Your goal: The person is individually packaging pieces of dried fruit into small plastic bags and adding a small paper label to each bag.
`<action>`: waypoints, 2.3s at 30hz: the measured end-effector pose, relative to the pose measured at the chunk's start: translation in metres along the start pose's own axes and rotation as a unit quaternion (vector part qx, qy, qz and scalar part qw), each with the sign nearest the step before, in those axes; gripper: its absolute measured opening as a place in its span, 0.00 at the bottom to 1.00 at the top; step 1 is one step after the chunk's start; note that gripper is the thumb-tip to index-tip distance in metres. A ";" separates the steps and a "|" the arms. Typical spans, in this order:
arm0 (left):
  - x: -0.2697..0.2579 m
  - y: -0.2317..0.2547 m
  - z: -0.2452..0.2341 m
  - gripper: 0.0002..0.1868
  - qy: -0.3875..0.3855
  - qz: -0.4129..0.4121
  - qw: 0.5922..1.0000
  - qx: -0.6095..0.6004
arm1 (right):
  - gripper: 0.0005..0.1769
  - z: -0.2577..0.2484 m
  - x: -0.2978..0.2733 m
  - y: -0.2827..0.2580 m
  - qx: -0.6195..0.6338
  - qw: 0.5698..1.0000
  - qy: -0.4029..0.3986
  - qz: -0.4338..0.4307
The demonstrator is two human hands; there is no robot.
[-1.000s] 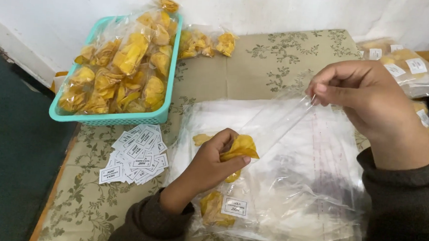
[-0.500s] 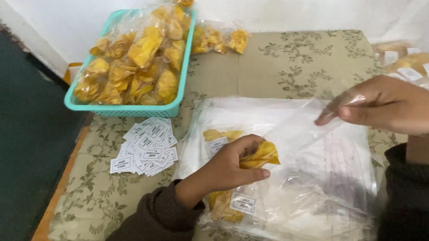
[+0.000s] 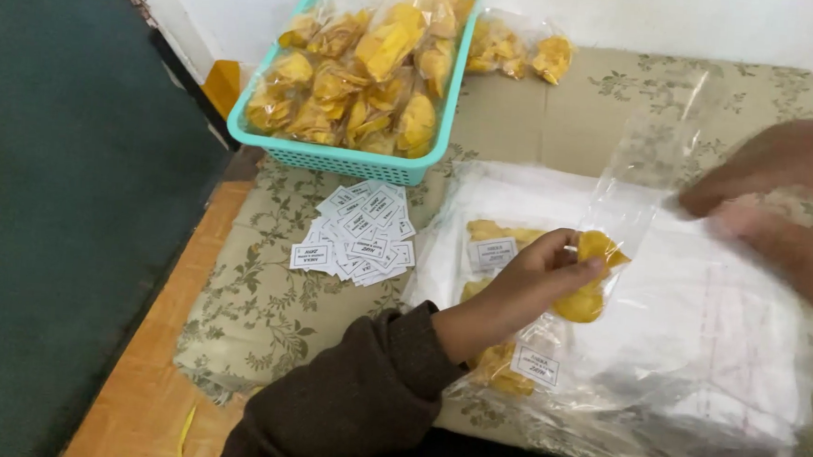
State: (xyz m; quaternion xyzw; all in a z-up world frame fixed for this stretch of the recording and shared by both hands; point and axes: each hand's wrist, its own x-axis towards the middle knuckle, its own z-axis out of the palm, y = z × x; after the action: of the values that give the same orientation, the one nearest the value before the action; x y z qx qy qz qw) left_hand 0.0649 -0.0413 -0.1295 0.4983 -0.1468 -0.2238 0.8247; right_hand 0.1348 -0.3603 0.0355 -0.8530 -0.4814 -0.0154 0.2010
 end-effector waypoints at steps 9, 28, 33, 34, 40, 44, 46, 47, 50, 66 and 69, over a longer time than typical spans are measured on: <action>-0.014 0.013 -0.005 0.34 0.024 0.008 0.998 -0.052 | 0.10 0.206 0.232 -0.127 -0.254 0.945 -0.202 0.039; -0.016 0.002 -0.042 0.17 0.079 0.022 0.984 -0.158 | 0.05 0.260 0.284 -0.096 -0.322 0.944 -0.050 -0.060; -0.007 -0.004 -0.036 0.13 0.081 0.015 0.980 -0.181 | 0.07 0.207 0.250 -0.133 -0.296 0.955 -0.026 -0.015; -0.005 -0.006 -0.034 0.12 0.081 0.013 0.979 -0.186 | 0.11 0.190 0.240 -0.144 -0.231 0.972 -0.022 0.038; 0.013 -0.015 -0.021 0.08 0.073 0.007 0.973 -0.218 | 0.20 0.101 0.151 -0.172 0.014 0.975 0.184 0.124; 0.012 0.003 -0.006 0.14 0.069 0.029 0.980 -0.184 | 0.04 0.067 0.077 -0.170 0.131 0.908 0.358 0.174; 0.001 0.025 0.001 0.15 0.060 0.036 0.990 -0.124 | 0.04 0.063 0.048 -0.157 0.140 0.868 0.434 0.194; -0.006 0.036 0.004 0.17 0.060 0.040 0.995 -0.063 | 0.04 0.062 0.035 -0.150 0.157 0.822 0.504 0.214; -0.005 0.026 -0.004 0.14 0.014 0.094 0.993 0.075 | 0.05 0.049 0.017 -0.147 0.106 0.763 0.552 0.319; -0.008 0.020 -0.017 0.17 -0.018 0.099 0.990 0.098 | 0.05 0.034 0.009 -0.089 0.252 0.731 0.583 0.249; -0.009 0.026 -0.014 0.14 -0.035 0.111 0.986 0.122 | 0.05 0.035 0.011 -0.088 0.193 0.779 0.550 0.231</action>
State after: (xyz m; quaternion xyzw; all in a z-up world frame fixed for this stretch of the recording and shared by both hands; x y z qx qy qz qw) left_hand 0.0694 -0.0154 -0.1129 0.5677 -0.2563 -0.1289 0.7716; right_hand 0.0624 -0.2985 0.0343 -0.7288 -0.0706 -0.3416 0.5892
